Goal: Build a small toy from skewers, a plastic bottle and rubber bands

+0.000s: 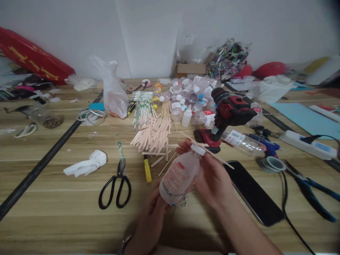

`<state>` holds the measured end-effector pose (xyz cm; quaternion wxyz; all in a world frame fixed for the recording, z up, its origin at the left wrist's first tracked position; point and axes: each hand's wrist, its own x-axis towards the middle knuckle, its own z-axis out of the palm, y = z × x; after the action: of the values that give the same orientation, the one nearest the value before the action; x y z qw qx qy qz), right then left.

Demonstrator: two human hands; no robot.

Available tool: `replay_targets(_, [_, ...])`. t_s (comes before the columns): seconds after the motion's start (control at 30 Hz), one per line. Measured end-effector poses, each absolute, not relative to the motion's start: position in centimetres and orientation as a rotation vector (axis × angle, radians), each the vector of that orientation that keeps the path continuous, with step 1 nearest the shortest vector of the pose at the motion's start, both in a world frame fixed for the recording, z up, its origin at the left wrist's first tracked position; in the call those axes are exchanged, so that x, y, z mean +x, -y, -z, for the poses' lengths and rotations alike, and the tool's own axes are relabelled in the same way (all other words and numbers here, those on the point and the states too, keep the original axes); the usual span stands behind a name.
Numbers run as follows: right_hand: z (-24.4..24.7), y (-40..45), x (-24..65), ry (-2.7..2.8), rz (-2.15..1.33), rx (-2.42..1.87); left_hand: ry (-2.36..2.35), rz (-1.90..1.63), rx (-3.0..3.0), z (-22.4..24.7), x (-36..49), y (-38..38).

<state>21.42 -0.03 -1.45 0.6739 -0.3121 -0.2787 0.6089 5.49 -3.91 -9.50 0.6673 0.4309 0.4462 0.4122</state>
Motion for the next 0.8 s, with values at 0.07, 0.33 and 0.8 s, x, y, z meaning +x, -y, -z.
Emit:
replay_targets(0.07, [1.5,0.0,21.5,0.655,-1.357,-0.757,-0.970,-0.940,0.893,9.4,5.6,3.8])
replay_targets(0.33, [1.6,0.0,21.3,0.670,-1.385,-0.704,-0.975,-0.885,0.845,9.0,5.7,3.8])
replay_targets(0.8, [1.5,0.3,21.6,0.730,-1.359,-0.737,-1.120,-0.589,1.339,5.9,4.0,3.1])
